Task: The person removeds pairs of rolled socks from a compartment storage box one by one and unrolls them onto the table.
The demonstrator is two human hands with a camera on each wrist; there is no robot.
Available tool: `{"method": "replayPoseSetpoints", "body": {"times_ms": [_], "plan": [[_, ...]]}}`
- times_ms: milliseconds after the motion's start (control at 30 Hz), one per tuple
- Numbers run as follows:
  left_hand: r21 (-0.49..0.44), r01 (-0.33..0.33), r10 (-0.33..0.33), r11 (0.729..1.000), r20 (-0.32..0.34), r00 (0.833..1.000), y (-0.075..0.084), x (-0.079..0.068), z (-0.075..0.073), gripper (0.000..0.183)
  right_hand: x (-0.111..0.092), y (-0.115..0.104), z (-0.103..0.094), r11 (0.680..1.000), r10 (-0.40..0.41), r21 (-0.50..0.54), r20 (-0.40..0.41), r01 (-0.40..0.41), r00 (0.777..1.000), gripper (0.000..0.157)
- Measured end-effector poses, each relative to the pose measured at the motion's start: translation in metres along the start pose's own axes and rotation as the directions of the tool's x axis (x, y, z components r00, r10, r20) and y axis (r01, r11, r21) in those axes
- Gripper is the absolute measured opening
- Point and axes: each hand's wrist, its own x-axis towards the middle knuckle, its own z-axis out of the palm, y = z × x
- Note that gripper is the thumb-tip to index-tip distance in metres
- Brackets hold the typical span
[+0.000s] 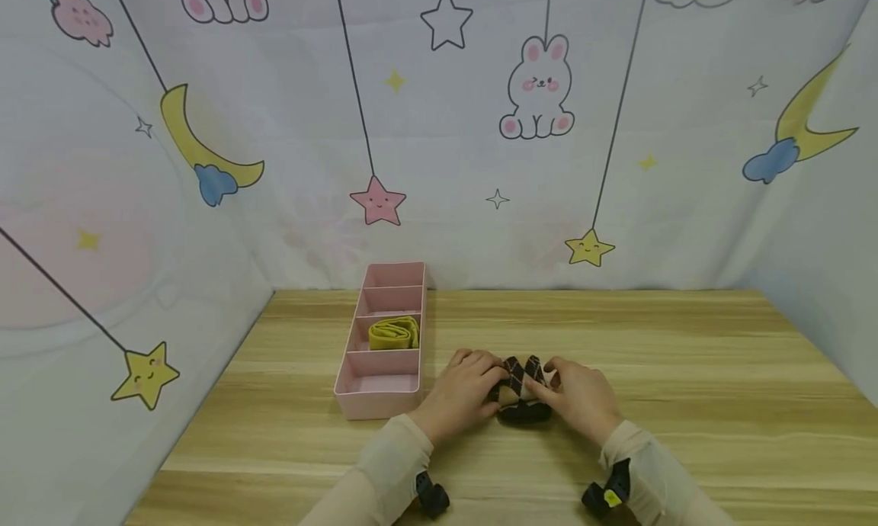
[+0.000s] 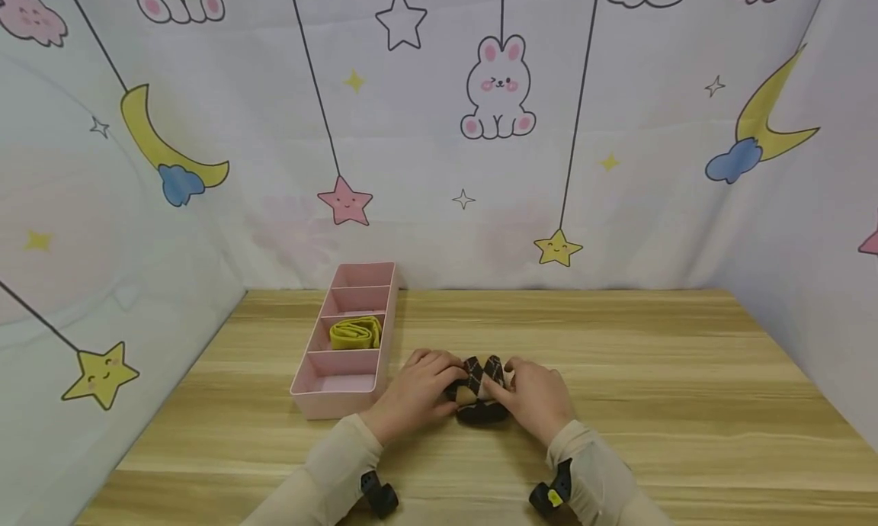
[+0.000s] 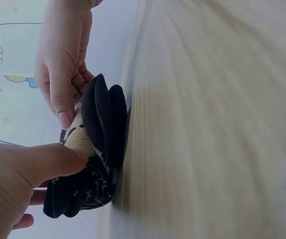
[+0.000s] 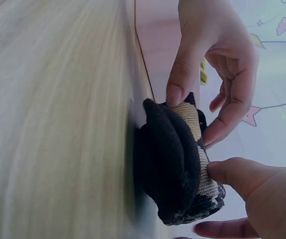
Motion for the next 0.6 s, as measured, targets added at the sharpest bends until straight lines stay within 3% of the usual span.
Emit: {"method": "replayPoseSetpoints", "body": {"times_ms": [167, 300, 433, 600], "plan": [[-0.022, -0.013, 0.012, 1.000, -0.031, 0.999, -0.002, 0.001, 0.001, 0.033, 0.001, 0.004, 0.005, 0.996, -0.093, -0.017, -0.113, 0.092, 0.989, 0.054], [-0.049, -0.023, 0.021, 0.999, -0.048, 0.999, -0.005, 0.001, 0.002, 0.031, 0.002, 0.004, 0.009, 0.964, -0.266, -0.056, -0.186, 0.260, 0.946, 0.048], [-0.061, -0.037, 0.034, 0.997, -0.045, 0.998, -0.006, 0.000, 0.002, 0.029, 0.001, 0.003, 0.011, 0.920, -0.390, -0.100, -0.172, 0.378, 0.904, 0.040], [-0.087, -0.046, 0.043, 0.995, -0.033, 0.999, -0.006, -0.002, 0.004, 0.027, -0.001, 0.003, 0.013, 0.918, -0.394, -0.108, -0.139, 0.381, 0.909, 0.040]]}}
